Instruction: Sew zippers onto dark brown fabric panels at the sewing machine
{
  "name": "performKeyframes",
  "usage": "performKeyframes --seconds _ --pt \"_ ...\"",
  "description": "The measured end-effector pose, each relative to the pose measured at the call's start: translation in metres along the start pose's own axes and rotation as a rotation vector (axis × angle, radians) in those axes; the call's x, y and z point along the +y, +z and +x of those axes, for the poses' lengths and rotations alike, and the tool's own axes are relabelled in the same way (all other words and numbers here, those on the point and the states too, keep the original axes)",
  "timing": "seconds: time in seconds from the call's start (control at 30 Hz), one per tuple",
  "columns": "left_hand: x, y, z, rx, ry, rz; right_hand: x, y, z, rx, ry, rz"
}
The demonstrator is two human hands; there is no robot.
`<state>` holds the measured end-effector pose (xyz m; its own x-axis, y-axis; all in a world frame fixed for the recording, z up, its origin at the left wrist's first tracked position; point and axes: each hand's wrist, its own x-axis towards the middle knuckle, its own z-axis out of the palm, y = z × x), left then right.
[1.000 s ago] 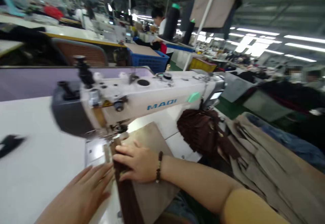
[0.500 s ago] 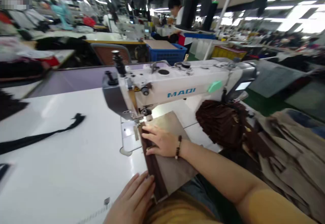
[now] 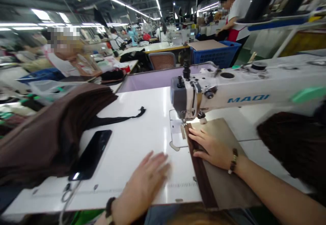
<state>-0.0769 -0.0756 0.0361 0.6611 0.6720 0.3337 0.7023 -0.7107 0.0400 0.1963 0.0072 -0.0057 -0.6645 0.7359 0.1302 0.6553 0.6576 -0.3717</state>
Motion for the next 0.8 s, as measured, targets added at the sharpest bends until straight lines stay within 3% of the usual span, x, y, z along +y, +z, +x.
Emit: performKeyframes --seconds 0.13,0.2,0.23,0.3,0.4,0.57,0.8 --pt "-0.109 -0.064 -0.064 0.171 -0.624 0.374 0.01 0.015 -0.003 0.051 -0.023 -0.034" --pt "-0.152 -0.094 -0.097 0.131 -0.985 0.594 0.016 0.023 -0.004 0.101 -0.045 -0.066" --pt "-0.169 -0.105 -0.11 0.104 -1.063 0.636 0.018 0.026 -0.005 0.115 -0.054 -0.08" --pt "-0.19 -0.116 -0.125 0.062 -1.147 0.681 0.021 0.03 -0.006 0.13 -0.065 -0.105" --pt "-0.205 -0.116 -0.123 -0.015 -1.179 0.696 0.023 0.032 -0.006 0.155 -0.084 -0.128" --pt "-0.213 -0.119 -0.109 -0.113 -1.22 0.689 0.027 0.037 -0.008 0.215 -0.095 -0.167" --pt "-0.218 -0.127 -0.112 -0.154 -1.257 0.58 0.035 0.05 -0.011 0.203 -0.067 -0.183"
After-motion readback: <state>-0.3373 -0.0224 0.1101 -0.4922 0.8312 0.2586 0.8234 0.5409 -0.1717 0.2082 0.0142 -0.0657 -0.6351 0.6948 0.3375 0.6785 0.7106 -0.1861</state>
